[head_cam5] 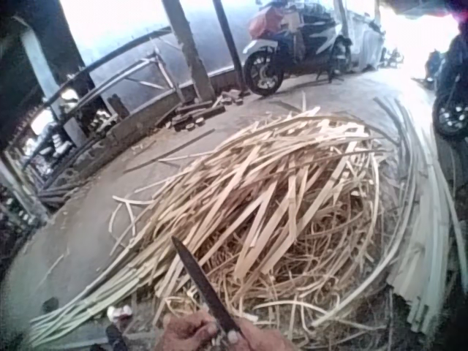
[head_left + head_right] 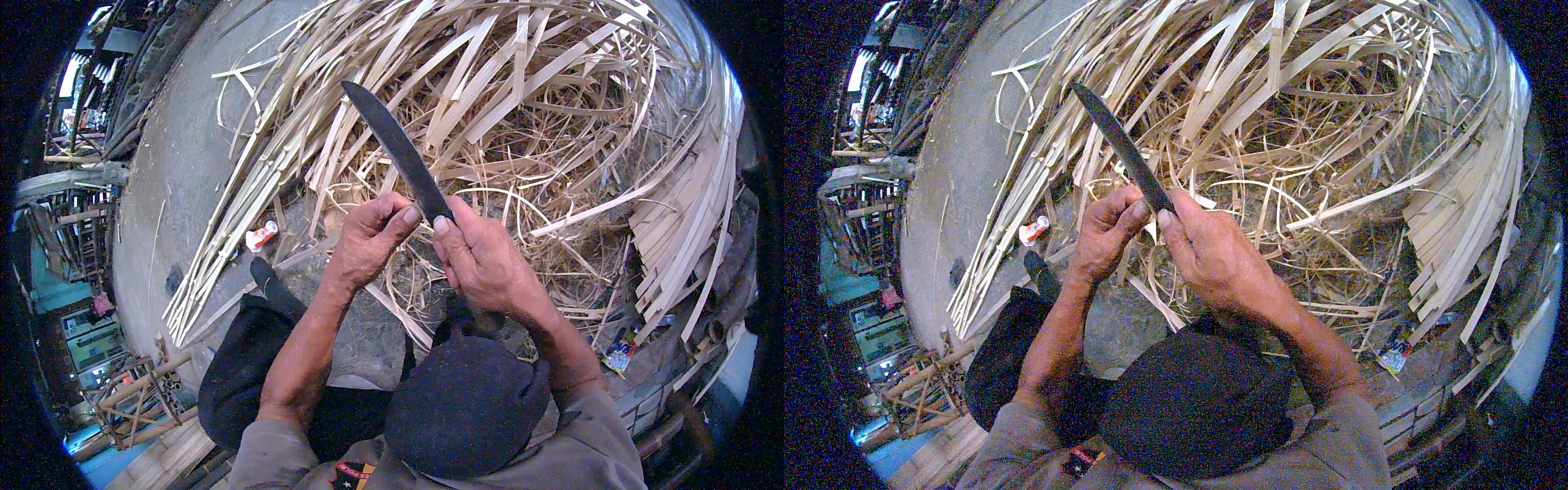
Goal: The person sits on the floor and uses a machete to split long bamboo strips into thinner pieces. They repeatedly hold a strip with one hand and strike it with the machete in the other, separating the material into narrow slivers that accumulate on the floor.
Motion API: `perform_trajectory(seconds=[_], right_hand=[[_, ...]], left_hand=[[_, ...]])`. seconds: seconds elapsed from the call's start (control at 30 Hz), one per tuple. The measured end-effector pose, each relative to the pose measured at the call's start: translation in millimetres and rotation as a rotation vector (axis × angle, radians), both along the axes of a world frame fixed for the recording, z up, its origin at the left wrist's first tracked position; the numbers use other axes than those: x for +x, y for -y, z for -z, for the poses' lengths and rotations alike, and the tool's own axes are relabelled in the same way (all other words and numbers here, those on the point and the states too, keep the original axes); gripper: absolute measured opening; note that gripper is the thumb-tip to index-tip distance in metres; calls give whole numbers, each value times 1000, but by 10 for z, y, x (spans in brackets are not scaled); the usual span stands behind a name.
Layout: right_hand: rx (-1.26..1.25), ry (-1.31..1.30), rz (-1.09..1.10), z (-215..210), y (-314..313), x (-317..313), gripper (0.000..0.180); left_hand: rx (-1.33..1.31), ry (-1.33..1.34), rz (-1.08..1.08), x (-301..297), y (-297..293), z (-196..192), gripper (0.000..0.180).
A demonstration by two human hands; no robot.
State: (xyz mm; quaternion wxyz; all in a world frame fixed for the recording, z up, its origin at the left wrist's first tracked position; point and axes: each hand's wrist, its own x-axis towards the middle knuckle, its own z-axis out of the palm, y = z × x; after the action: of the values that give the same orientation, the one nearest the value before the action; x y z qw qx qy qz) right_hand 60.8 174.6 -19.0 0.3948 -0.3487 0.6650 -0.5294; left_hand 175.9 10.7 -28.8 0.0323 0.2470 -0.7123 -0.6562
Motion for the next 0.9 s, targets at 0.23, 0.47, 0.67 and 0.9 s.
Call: perform_trajectory(seconds=[0.23, 0.47, 0.67, 0.9], right_hand=[[12, -17, 0, 49, 18, 12, 23], [140, 66, -21, 43, 28, -22, 23], [198, 77, -28, 128, 67, -46, 24], [-17, 187, -27, 169, -9, -61, 31]], left_hand=[[-3, -13, -2, 53, -20, 131, 21], [-61, -99, 90, 34, -58, 250, 28], [-171, -44, 118, 20, -61, 274, 28], [-47, 9, 94, -10, -59, 278, 23]])
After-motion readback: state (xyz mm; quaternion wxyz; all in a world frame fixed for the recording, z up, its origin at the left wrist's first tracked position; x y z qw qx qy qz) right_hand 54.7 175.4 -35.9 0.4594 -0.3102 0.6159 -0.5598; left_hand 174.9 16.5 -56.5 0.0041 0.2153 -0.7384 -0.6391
